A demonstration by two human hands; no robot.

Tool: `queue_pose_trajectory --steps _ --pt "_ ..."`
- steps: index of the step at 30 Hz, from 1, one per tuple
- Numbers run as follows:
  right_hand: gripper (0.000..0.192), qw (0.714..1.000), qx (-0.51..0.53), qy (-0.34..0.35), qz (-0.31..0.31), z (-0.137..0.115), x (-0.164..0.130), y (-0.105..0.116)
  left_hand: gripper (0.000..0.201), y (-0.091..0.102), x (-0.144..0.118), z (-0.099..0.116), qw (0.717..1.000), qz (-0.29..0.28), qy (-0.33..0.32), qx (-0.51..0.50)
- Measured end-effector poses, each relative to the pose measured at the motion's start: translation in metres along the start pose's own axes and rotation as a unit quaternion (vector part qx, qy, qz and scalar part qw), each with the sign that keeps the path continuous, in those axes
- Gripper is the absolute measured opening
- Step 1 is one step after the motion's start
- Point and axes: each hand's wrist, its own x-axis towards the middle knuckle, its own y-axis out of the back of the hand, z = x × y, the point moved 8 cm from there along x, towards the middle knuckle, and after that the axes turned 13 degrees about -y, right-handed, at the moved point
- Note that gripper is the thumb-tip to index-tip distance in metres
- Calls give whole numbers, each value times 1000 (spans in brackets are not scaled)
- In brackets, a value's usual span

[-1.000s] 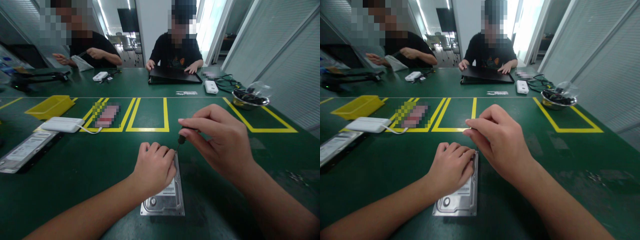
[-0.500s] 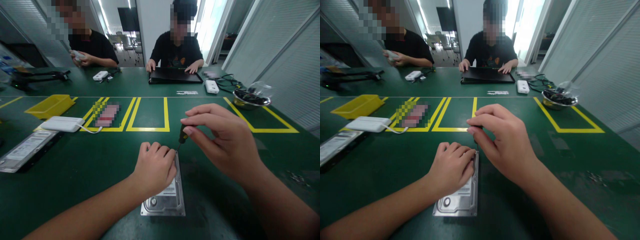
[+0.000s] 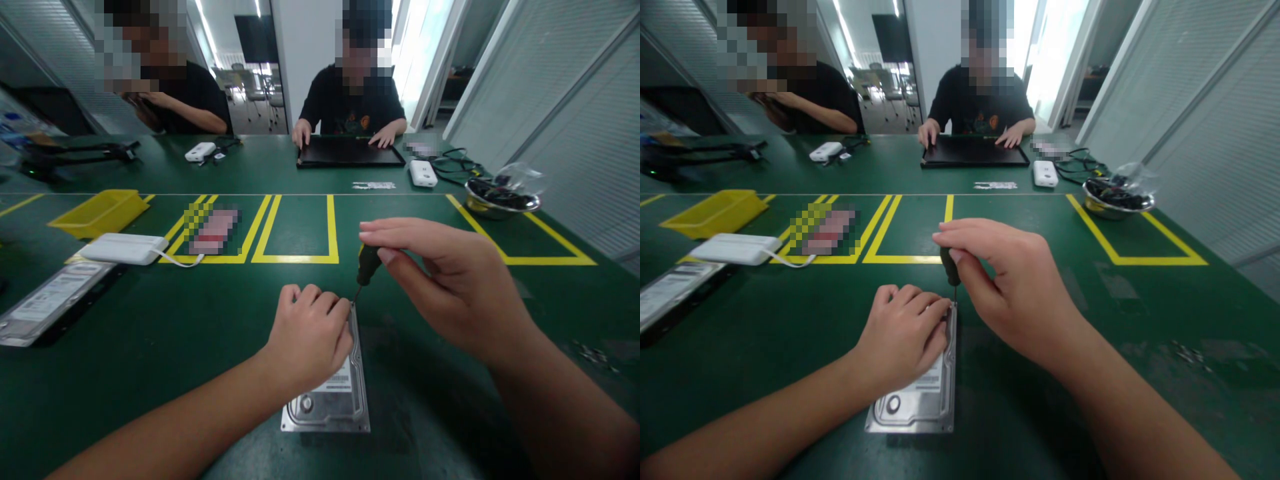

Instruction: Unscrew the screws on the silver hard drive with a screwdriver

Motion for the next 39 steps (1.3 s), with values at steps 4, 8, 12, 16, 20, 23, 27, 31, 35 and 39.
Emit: queue_pose_trajectory --steps 4,8,12,16,20,23,27,31,35,39 --pt "30 1000 -9 -2 -17 1 0 1 26 -1 0 1 1000 -3 -3 4" --pt "22 1000 -27 6 -10 -2 1 0 26 -2 0 0 1000 -8 -1 8" --pt "10 998 -60 -12 20 -3 0 -6 22 0 1 0 1000 -3 -2 6" --pt "21 993 -85 -23 77 -2 -3 -8 21 1 1 1 1000 -1 -2 4" --pt "31 988 -101 -32 110 -1 -6 -7 23 0 1 1 1000 -12 -1 5" --pt "27 989 -102 -21 105 -3 -6 -8 23 -1 1 0 1000 -17 0 5" --pt "14 993 -80 -8 91 -6 -5 -8 24 -2 0 0 1000 -20 3 5" --pt "18 998 -35 -10 48 -4 -2 -8 24 -2 0 0 1000 -18 0 5" --pt "28 999 -18 -21 30 0 -1 -4 25 -2 0 0 1000 -14 -3 4" --pt "29 999 -14 -32 13 4 0 0 26 -3 0 -1 1000 -16 -2 6"
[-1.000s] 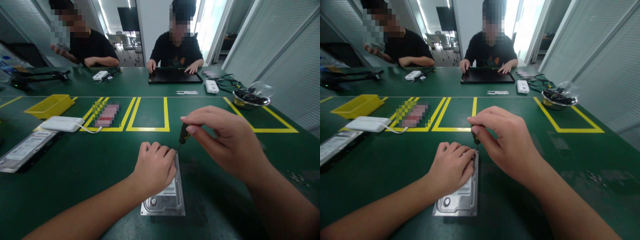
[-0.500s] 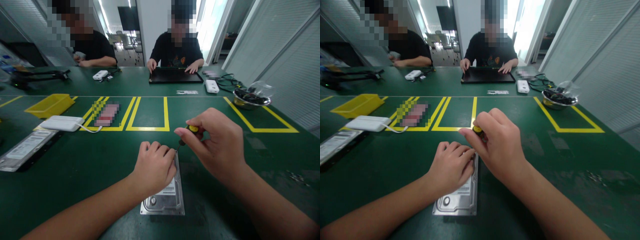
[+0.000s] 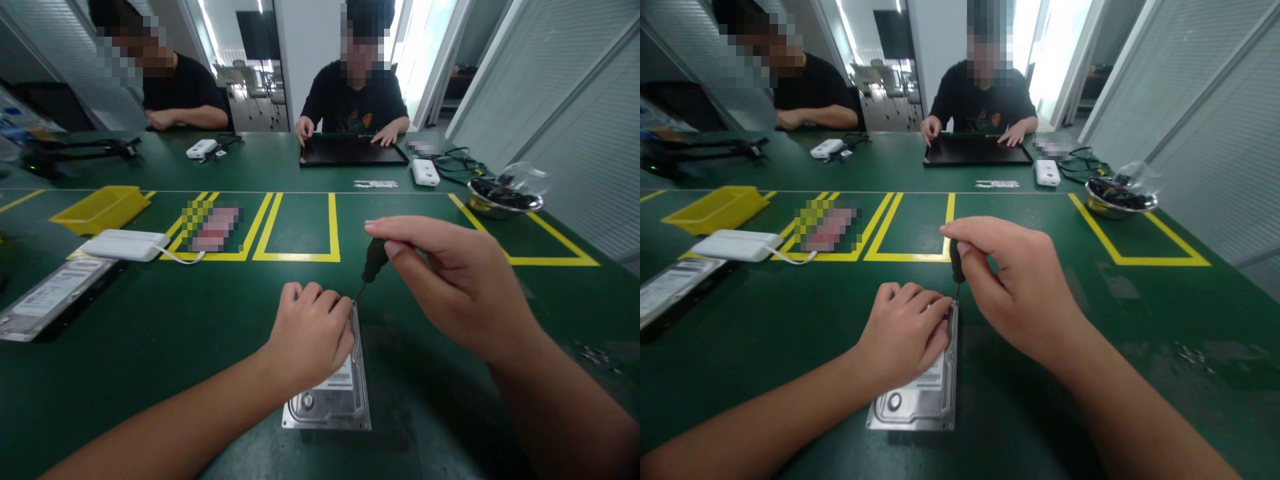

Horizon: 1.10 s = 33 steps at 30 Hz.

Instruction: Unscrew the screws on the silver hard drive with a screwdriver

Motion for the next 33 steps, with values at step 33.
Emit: queue_pose_trajectory --steps 33 --pt "22 983 -146 57 -96 -20 10 9 25 3 -1 1 1000 8 0 8"
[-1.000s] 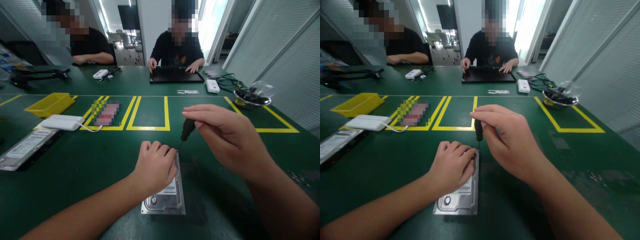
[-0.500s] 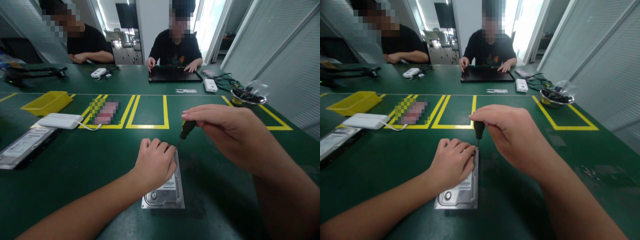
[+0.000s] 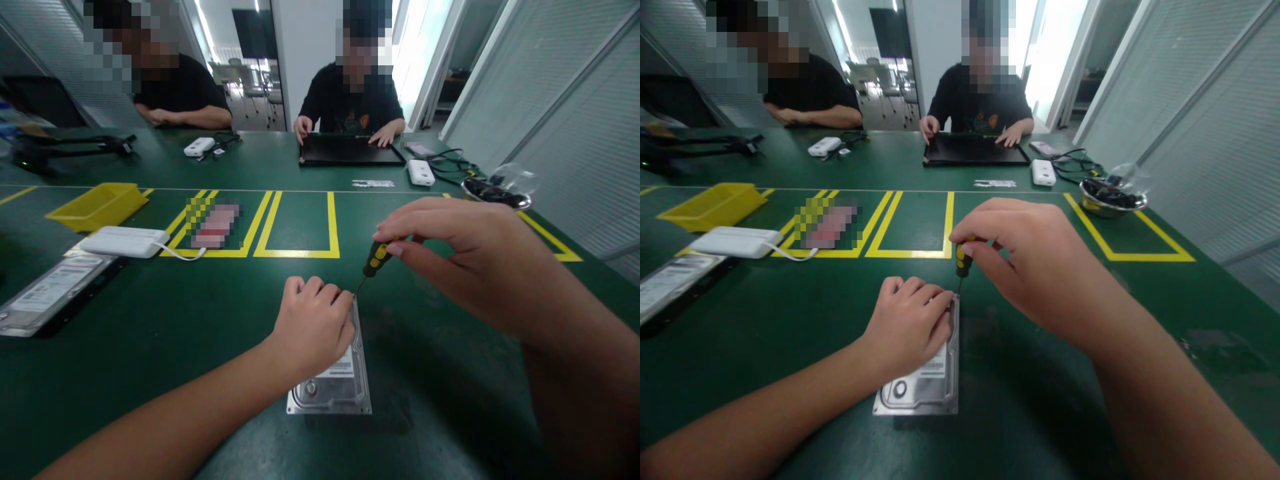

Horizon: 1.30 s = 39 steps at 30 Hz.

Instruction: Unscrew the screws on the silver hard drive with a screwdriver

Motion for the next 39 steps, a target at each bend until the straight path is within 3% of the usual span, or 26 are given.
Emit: queue_pose_trajectory --steps 8,15,23,27,35,39 --pt "34 999 -23 -3 -34 5 5 -3 27 -1 -1 0 1000 -2 -1 -4" --pt "19 996 -75 -13 -42 4 13 -5 25 0 0 1 1000 1 -4 1" --pt "53 961 -259 -91 -15 -6 19 -25 23 3 0 1 1000 6 -5 3" --pt "64 948 -296 -113 -21 -10 20 -30 22 3 0 2 1000 3 -4 2" --pt "68 930 -321 -180 3 0 18 -24 24 1 -1 2 1000 -5 -3 -1" --pt "63 928 -326 -178 12 -3 20 -21 23 4 -1 2 1000 2 -6 -5"
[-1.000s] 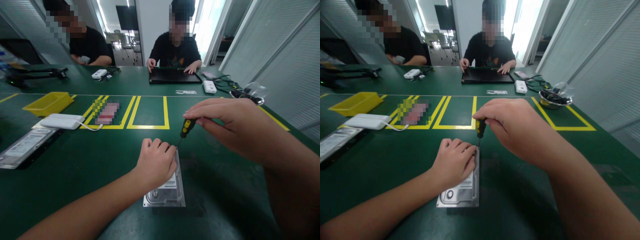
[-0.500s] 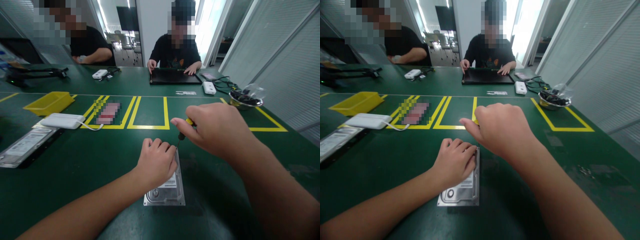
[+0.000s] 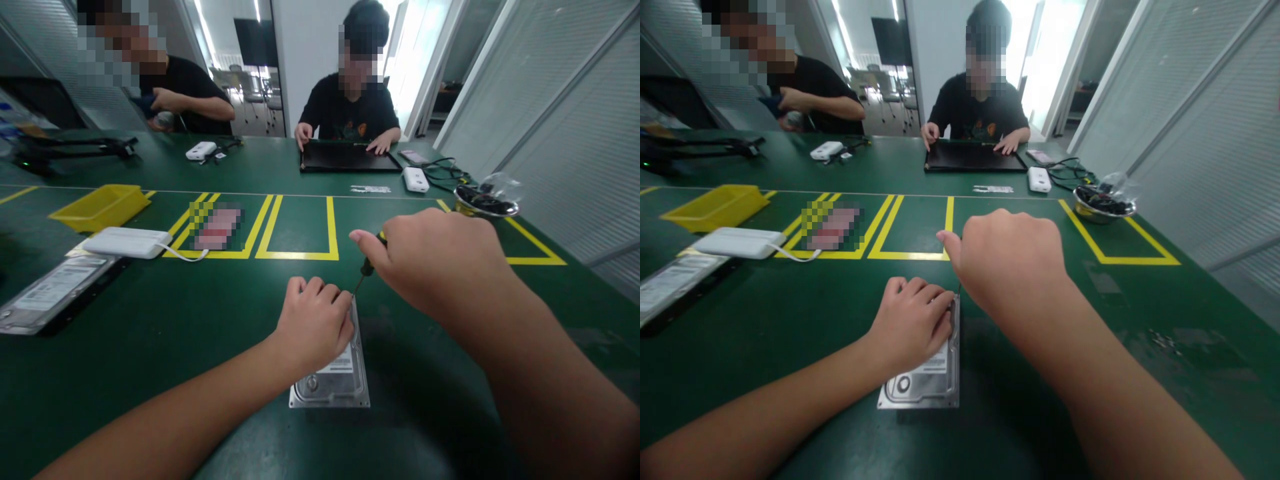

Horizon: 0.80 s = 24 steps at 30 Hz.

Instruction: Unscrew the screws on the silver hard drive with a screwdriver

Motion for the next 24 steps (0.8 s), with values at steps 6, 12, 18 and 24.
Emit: queue_pose_trajectory --steps 6,12,18,24 --pt "64 996 -40 -50 56 30 -19 30 22 1 -2 -1 1000 7 5 -4" --pt "43 994 -92 -36 56 60 -75 18 30 1 -2 -1 1000 10 5 -11" --pt "35 992 -68 71 77 87 -110 -46 33 1 -2 -2 1000 5 8 -12" --pt "36 997 -78 24 -2 116 -121 -101 42 3 -2 -4 1000 9 9 -16"
